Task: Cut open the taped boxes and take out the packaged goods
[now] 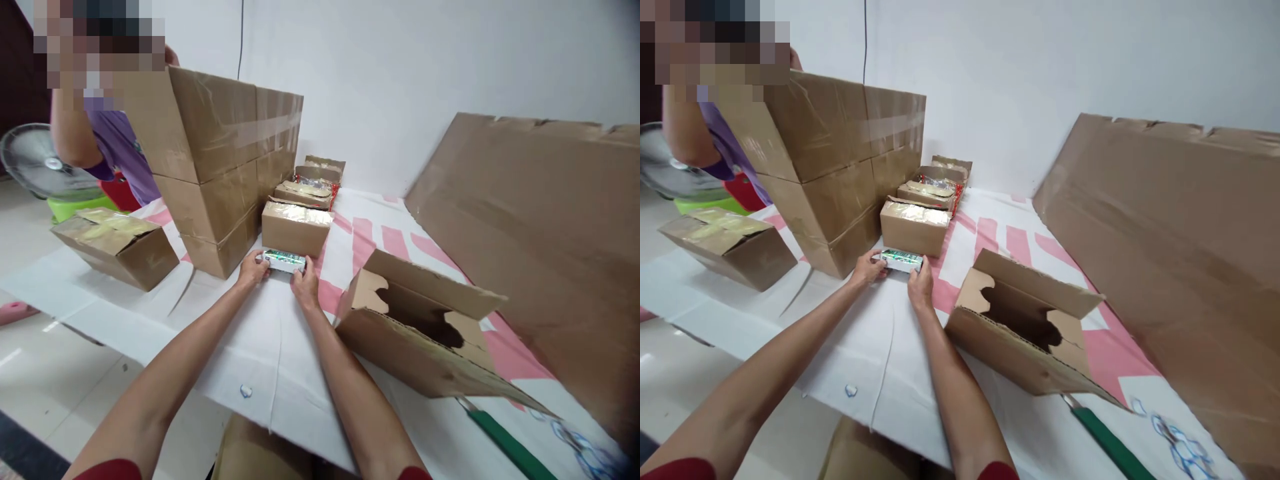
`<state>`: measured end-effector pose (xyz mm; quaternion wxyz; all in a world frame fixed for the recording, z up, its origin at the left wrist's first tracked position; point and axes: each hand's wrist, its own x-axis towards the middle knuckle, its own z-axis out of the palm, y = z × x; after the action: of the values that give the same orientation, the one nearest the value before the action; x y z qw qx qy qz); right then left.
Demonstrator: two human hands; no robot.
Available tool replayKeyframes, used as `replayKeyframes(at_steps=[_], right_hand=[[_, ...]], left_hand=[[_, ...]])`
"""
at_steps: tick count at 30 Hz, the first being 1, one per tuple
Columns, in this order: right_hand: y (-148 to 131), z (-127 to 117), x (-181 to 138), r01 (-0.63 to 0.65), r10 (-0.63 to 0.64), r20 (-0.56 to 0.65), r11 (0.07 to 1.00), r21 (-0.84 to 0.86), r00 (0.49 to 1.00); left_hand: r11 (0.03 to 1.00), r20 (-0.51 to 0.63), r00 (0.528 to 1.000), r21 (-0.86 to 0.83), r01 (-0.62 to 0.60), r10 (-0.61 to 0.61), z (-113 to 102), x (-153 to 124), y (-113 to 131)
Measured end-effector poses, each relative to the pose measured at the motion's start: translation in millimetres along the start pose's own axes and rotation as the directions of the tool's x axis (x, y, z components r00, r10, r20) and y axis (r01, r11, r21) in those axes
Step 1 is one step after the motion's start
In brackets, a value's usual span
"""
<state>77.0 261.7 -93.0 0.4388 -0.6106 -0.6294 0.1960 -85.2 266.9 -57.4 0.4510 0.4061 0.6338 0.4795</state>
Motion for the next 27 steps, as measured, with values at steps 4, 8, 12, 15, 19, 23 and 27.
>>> replayKeyframes(at_steps=[4,8,12,15,19,23,27], right_hand=[[9,10,21,-0.002,0.003,-0.083,1.0,0.022,0.997],[16,8,22,0.01,-0.009,-0.116,1.0,0.008,0.993],[19,6,20,0.015,-0.015,-0.118,1.0,-0.005,0.993],[21,7,22,0.034,-0.033,-0.116,0.999,0.008,0.993],[25,15,24,0.071,-0.067,-0.095,0.997,0.04,0.993],[32,22,25,0.09,-0.087,-0.07,0.995,0.049,0.994],[32,23,25,0.102,-0.099,-0.073,0.994,0.041,0.992]], left_hand=[[0.995,-0.005,1.0,0.102,-0.007,0.007,12,25,-5],[0.981,-0.042,0.995,0.176,-0.079,0.087,16,34,-10],[0.948,-0.092,0.976,0.273,-0.164,0.196,12,33,-11],[0.921,-0.119,0.965,0.346,-0.181,0.235,10,32,-9],[0.902,-0.165,0.963,0.413,-0.127,0.211,15,36,-8],[0.9,-0.206,0.962,0.429,-0.074,0.177,21,39,-9],[0.917,-0.213,0.962,0.392,-0.076,0.171,23,28,-8]])
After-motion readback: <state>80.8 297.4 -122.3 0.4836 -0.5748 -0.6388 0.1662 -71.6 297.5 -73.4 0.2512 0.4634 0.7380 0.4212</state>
